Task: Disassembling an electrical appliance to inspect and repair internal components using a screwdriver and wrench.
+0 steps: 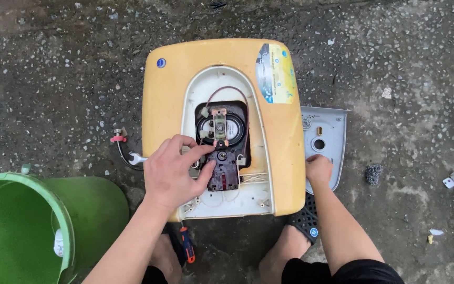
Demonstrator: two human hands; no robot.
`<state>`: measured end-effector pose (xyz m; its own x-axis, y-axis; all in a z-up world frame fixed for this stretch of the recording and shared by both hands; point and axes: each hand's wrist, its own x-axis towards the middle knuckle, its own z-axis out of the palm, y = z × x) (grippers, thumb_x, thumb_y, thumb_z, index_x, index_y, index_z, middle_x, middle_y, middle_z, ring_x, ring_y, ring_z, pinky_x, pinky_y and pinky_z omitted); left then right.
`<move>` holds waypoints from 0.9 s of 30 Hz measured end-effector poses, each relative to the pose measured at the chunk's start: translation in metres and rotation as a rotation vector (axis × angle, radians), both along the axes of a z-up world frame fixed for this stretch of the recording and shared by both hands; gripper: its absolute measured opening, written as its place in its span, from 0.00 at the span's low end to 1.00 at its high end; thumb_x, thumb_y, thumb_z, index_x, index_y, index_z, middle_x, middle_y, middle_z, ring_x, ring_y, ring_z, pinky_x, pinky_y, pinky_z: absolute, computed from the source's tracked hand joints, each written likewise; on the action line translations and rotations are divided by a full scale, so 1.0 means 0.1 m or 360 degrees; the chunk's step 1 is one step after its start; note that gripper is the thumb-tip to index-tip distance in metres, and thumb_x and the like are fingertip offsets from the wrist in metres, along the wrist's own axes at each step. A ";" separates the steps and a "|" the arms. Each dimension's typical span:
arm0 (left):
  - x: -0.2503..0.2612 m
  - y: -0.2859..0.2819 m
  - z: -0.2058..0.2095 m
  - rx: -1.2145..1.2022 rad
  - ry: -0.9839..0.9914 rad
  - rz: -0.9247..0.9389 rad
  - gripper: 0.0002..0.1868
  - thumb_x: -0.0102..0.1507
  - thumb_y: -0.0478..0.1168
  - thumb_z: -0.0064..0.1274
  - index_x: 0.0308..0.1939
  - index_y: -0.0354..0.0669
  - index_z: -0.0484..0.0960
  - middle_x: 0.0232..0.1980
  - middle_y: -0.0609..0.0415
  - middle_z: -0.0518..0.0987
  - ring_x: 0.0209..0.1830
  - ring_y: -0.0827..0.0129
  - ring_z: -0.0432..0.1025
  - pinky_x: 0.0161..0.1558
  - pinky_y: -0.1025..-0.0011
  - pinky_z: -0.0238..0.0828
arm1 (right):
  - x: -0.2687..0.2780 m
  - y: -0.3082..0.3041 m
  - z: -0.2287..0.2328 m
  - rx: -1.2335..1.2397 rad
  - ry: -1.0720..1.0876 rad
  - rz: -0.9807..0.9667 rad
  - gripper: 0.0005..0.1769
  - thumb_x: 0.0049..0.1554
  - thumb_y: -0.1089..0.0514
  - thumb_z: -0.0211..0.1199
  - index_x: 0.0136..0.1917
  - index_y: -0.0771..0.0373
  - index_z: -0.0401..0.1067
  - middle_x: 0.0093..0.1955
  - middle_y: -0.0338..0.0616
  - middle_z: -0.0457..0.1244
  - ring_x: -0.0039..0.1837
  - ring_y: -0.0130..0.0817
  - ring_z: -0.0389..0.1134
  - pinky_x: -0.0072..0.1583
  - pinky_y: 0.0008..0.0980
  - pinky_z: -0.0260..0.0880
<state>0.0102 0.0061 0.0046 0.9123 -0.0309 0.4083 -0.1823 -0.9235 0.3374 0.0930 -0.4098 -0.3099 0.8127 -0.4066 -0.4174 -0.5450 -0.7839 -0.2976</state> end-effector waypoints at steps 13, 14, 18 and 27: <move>0.02 0.01 0.03 -0.0048 0.0064 -0.0032 0.10 0.56 0.55 0.60 0.41 0.71 0.87 0.38 0.66 0.72 0.29 0.68 0.71 0.32 0.71 0.72 | 0.36 0.47 0.43 0.0240 -0.0154 0.0748 0.20 0.59 0.64 0.60 0.63 0.75 0.75 0.60 0.66 0.65 0.61 0.67 0.69 0.59 0.55 0.75; 0.02 0.01 0.03 -0.0035 0.0061 -0.0024 0.10 0.56 0.55 0.60 0.41 0.72 0.87 0.38 0.67 0.72 0.28 0.69 0.70 0.32 0.71 0.72 | 0.38 0.44 0.35 0.0267 -0.0148 0.0691 0.20 0.59 0.62 0.60 0.63 0.74 0.75 0.58 0.64 0.64 0.59 0.68 0.69 0.59 0.57 0.75; 0.04 0.01 0.04 -0.0047 0.0049 -0.0035 0.10 0.57 0.54 0.60 0.42 0.71 0.87 0.38 0.67 0.72 0.28 0.70 0.69 0.33 0.72 0.71 | 0.57 0.46 0.20 0.0321 -0.0153 0.0558 0.16 0.60 0.65 0.54 0.57 0.80 0.74 0.50 0.72 0.65 0.55 0.76 0.69 0.57 0.66 0.73; 0.01 0.01 0.02 -0.0035 0.0029 -0.0015 0.08 0.58 0.55 0.60 0.40 0.70 0.87 0.37 0.65 0.72 0.30 0.68 0.72 0.34 0.71 0.72 | 0.55 0.16 -0.14 0.0363 -0.0103 -0.0158 0.13 0.51 0.47 0.72 0.49 0.49 0.80 0.40 0.33 0.72 0.52 0.40 0.74 0.57 0.42 0.74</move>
<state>0.0109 0.0076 0.0063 0.9192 -0.0310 0.3926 -0.1849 -0.9141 0.3608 0.1476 -0.3941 -0.3237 0.8016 -0.3870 -0.4557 -0.5899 -0.6359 -0.4976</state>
